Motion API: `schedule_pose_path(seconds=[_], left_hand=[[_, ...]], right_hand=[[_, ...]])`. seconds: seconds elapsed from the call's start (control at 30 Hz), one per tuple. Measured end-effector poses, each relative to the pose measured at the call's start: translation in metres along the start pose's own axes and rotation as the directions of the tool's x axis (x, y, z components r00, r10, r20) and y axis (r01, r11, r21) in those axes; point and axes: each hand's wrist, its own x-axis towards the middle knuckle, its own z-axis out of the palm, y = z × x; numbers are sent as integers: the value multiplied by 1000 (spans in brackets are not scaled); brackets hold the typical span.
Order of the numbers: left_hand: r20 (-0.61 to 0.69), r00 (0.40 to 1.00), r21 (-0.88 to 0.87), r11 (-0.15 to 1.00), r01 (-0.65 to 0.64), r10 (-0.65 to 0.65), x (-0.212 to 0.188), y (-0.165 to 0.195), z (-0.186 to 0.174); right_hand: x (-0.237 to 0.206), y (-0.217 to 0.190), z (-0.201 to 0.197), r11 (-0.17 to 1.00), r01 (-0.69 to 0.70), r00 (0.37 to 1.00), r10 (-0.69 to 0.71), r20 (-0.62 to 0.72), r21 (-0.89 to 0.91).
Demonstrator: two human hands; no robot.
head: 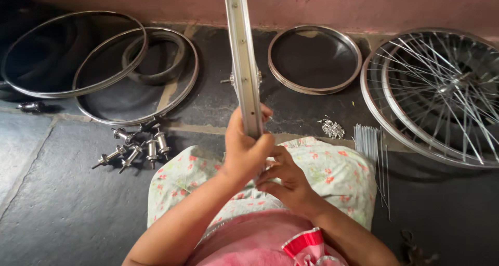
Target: The person assembles a bicycle wheel by inserting spokes into the hub and rim. They insert several spokes into the hub, then attach the hub to the rim and thread the spokes through the rim holes, tightening them by hand.
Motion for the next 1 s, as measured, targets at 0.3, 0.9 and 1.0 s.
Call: schedule_pose_path(seconds=[0.3, 0.9, 1.0], left_hand=[[496, 858, -326, 944, 44, 131, 6, -25, -48], [551, 820, -448, 884, 134, 155, 67, -84, -20], [613, 788, -443, 849, 287, 53, 66, -88, -21]], right_hand=[[-13, 6, 11, 986, 61, 994, -74, -82, -152], [-7, 12, -2, 990, 83, 996, -86, -19, -116], [-11, 14, -5, 984, 117, 993, -119, 0, -135]])
